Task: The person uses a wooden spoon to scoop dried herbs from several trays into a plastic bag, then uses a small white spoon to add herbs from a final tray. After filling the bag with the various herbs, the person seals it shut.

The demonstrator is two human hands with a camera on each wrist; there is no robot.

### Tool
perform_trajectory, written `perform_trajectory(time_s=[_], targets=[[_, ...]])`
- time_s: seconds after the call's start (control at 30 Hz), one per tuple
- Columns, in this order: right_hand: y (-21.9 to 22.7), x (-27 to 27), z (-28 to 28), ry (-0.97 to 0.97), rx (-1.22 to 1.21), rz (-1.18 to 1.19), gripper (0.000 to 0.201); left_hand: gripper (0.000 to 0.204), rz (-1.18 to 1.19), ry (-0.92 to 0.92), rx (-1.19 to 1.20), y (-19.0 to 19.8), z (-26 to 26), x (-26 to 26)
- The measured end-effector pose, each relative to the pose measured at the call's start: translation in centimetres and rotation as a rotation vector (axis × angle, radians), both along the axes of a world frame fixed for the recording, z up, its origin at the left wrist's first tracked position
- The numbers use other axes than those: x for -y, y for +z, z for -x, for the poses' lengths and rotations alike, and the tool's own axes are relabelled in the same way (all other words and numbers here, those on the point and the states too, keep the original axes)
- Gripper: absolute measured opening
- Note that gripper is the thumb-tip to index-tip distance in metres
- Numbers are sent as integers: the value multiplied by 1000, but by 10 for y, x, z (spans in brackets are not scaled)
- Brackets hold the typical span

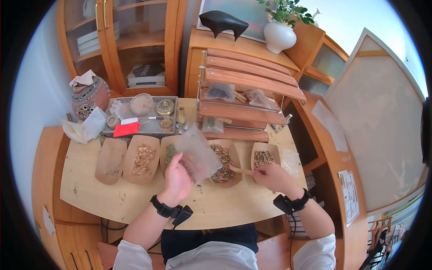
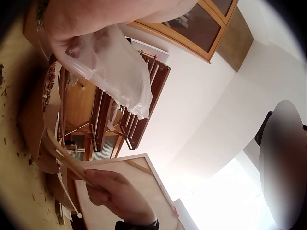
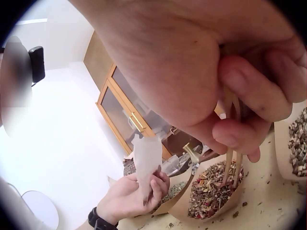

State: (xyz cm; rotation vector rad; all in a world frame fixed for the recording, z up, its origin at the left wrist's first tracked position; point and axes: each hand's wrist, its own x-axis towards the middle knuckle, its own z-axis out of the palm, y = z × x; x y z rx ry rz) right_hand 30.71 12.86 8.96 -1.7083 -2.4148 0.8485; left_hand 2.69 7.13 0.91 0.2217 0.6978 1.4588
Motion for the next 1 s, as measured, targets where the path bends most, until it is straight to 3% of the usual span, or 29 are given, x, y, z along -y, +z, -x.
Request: perform_trajectory(time_s=[0.3, 0.5, 0.8, 1.0], targets=[[-31, -20, 18, -77, -52, 103, 37, 51, -44, -9, 8, -4, 2, -2], [-41, -13, 31, -59, -132, 41, 35, 53, -55, -21, 16, 0, 1, -1], [-60, 1, 37, -27, -61, -188, 30, 49, -41, 17, 25, -8, 1, -4], [-46, 1, 29, -105, -274, -123, 27, 47, -23, 19, 11, -8, 2, -4]])
